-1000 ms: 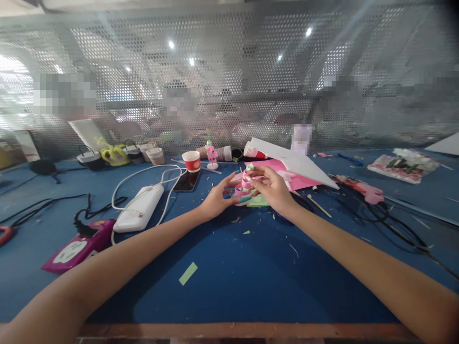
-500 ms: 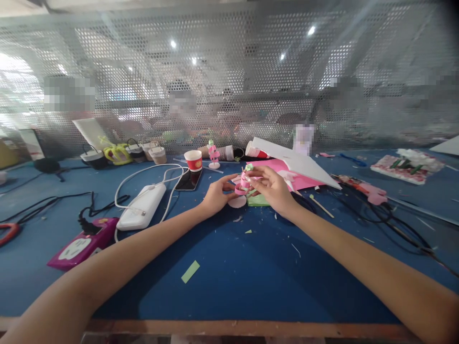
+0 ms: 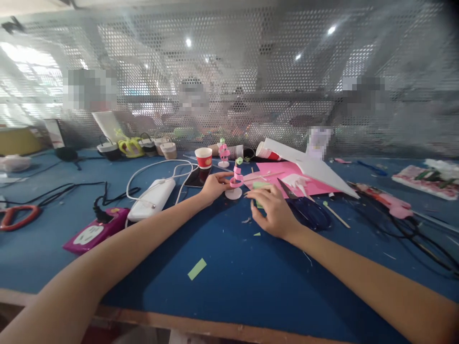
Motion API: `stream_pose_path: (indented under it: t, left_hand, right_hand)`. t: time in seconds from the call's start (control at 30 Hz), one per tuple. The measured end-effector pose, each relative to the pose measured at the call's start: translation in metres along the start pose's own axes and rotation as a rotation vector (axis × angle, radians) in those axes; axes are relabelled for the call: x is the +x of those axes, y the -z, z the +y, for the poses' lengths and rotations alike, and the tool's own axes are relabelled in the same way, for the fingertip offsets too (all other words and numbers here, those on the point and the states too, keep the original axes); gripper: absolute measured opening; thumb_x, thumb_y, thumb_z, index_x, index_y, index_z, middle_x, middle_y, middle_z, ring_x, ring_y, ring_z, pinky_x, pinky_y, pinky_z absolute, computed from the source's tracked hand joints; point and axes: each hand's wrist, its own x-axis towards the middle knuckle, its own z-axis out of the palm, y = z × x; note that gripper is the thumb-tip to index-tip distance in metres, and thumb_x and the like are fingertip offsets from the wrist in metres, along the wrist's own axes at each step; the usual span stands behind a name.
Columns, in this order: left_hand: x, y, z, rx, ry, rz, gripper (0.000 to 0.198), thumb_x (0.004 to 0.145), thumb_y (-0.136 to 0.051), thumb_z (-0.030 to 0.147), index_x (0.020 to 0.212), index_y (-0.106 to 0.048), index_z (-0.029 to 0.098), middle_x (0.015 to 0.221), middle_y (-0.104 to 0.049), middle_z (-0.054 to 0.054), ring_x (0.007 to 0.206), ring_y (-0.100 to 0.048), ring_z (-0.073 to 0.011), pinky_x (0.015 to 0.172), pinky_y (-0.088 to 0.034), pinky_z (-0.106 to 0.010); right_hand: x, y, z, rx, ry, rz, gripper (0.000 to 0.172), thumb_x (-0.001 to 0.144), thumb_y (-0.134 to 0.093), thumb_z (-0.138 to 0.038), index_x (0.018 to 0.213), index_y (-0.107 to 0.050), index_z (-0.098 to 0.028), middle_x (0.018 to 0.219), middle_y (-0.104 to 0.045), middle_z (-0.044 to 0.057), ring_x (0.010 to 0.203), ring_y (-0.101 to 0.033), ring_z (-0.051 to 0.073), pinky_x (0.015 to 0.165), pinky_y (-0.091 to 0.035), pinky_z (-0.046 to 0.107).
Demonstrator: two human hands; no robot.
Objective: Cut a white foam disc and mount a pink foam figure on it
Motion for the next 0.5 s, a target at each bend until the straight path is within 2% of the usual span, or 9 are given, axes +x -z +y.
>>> stream_pose_path:
  t: [0.1,0.2,0.3,0.5]
  left_hand:
    - [0.0013,0.0014,-0.0029,0.018,0.005,-0.022,0.047,0.052,-0.075,0.003,0.097,-0.069,0.012,0.056,-0.063,0.004,0.051,-0.056,-0.0076,0.055,-0.047,-0.02]
    - [0.0026,0.0035,-0.0027,0.055,0.013,-0.014,0.047,0.049,-0.077,0.003,0.095,-0.069,0.011,0.056,-0.062,0.004,0.051,-0.055,-0.0074,0.055,-0.046,-0.02]
    - [0.0026,0.0052,-0.0005,0.1,0.001,-0.022,0.048,0.049,-0.079,0.007,0.096,-0.069,0.01,0.057,-0.062,0.004,0.051,-0.054,-0.0073,0.056,-0.046,-0.021]
    - [0.0015,0.0064,0.0037,0.245,-0.104,-0.116,0.048,0.05,-0.08,0.018,0.096,-0.069,0.01,0.06,-0.064,0.002,0.054,-0.052,-0.0082,0.058,-0.045,-0.022]
  right_hand:
    - [-0.0025,-0.0039,-0.0068,0.039,0.025,-0.18,0.034,0.083,-0.049,-0.023,0.115,-0.061,-0.019,0.115,-0.066,0.005,0.104,-0.05,0.026,0.091,-0.041,0.045]
    - [-0.0027,-0.0058,-0.0059,0.074,0.004,-0.283,0.039,0.087,-0.047,-0.027,0.122,-0.059,-0.018,0.122,-0.063,0.006,0.106,-0.05,0.025,0.091,-0.042,0.045]
    - [-0.0024,-0.0064,-0.0031,0.078,-0.012,-0.3,0.041,0.087,-0.047,-0.029,0.124,-0.058,-0.016,0.123,-0.062,0.007,0.108,-0.049,0.025,0.093,-0.042,0.046]
    - [-0.0025,-0.0076,-0.0015,0.101,-0.003,-0.286,0.04,0.087,-0.047,-0.027,0.125,-0.058,-0.019,0.122,-0.063,0.007,0.11,-0.049,0.024,0.095,-0.042,0.047]
